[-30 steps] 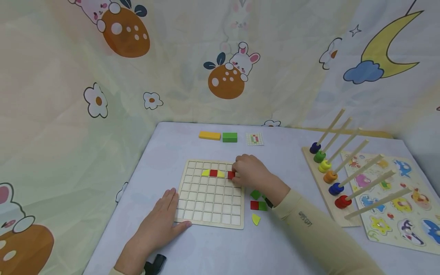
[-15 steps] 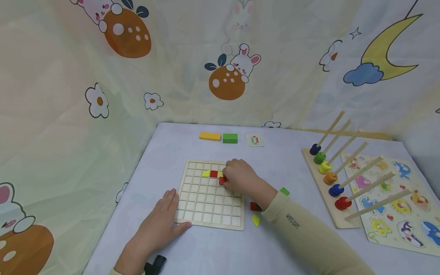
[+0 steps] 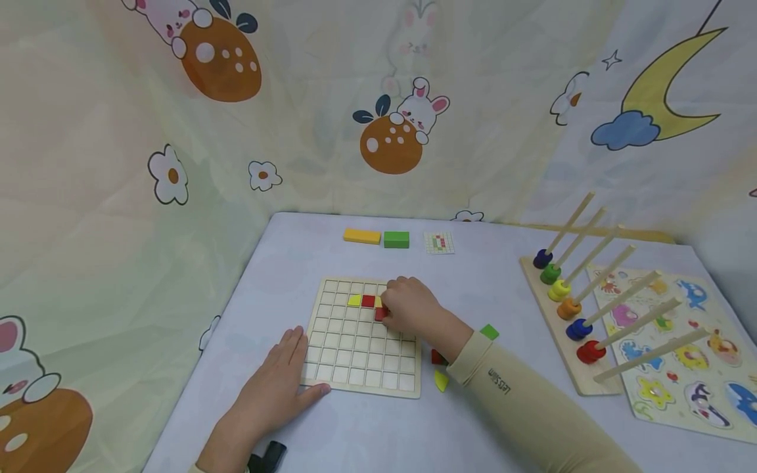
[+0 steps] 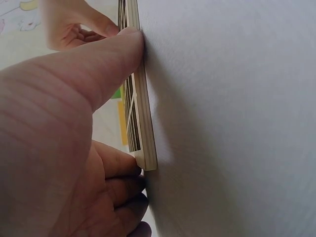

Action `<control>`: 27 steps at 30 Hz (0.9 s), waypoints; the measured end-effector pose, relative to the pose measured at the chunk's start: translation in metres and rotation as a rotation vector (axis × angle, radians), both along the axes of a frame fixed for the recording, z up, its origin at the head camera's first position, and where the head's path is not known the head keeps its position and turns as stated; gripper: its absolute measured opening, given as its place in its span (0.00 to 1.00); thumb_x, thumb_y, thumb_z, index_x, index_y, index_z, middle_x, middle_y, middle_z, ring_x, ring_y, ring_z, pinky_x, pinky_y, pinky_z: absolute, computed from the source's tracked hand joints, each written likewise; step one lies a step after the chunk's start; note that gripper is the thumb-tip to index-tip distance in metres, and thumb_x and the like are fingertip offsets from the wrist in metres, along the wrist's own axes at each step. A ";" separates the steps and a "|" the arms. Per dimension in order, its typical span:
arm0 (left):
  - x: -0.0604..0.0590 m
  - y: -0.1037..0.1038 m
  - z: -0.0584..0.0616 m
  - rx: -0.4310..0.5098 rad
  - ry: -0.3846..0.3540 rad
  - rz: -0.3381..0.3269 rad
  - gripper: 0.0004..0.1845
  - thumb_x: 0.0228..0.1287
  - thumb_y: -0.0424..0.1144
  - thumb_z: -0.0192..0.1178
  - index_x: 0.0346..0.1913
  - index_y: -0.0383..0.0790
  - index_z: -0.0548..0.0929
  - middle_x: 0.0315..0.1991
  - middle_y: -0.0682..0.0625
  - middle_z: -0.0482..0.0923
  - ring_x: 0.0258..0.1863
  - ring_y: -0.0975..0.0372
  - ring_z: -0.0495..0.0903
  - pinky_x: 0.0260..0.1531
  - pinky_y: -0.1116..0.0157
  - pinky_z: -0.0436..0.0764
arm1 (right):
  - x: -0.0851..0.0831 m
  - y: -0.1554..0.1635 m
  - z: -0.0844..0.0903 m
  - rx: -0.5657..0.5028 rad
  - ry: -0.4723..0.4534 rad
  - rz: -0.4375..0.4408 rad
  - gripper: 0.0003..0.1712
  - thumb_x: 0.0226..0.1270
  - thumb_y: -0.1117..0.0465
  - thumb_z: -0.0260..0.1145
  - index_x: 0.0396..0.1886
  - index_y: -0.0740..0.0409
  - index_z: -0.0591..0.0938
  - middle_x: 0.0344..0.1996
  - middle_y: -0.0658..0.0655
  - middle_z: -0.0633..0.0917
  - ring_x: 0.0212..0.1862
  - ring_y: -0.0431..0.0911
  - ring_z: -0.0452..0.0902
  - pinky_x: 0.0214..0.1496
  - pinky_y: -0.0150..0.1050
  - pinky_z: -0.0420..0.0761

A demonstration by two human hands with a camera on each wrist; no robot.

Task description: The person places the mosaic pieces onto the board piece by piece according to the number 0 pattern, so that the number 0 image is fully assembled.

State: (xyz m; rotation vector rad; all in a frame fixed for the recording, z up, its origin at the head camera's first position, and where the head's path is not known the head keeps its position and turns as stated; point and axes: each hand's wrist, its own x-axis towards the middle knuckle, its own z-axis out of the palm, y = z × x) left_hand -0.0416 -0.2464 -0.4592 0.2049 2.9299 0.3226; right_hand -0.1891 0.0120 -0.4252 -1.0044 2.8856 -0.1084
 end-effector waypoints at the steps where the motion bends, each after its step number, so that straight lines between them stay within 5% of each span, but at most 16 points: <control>1: 0.000 0.000 0.000 -0.002 -0.001 0.001 0.59 0.64 0.69 0.65 0.82 0.30 0.54 0.85 0.37 0.48 0.86 0.44 0.46 0.82 0.44 0.57 | 0.000 0.000 0.000 0.001 -0.001 0.001 0.15 0.63 0.52 0.78 0.22 0.50 0.83 0.25 0.47 0.78 0.32 0.44 0.71 0.39 0.38 0.73; 27: 0.002 0.001 0.001 0.004 0.009 -0.002 0.59 0.65 0.67 0.66 0.82 0.29 0.54 0.85 0.37 0.49 0.86 0.43 0.48 0.82 0.43 0.59 | 0.001 0.005 0.000 -0.075 -0.019 -0.005 0.06 0.64 0.55 0.77 0.31 0.51 0.91 0.30 0.47 0.85 0.35 0.43 0.75 0.45 0.39 0.78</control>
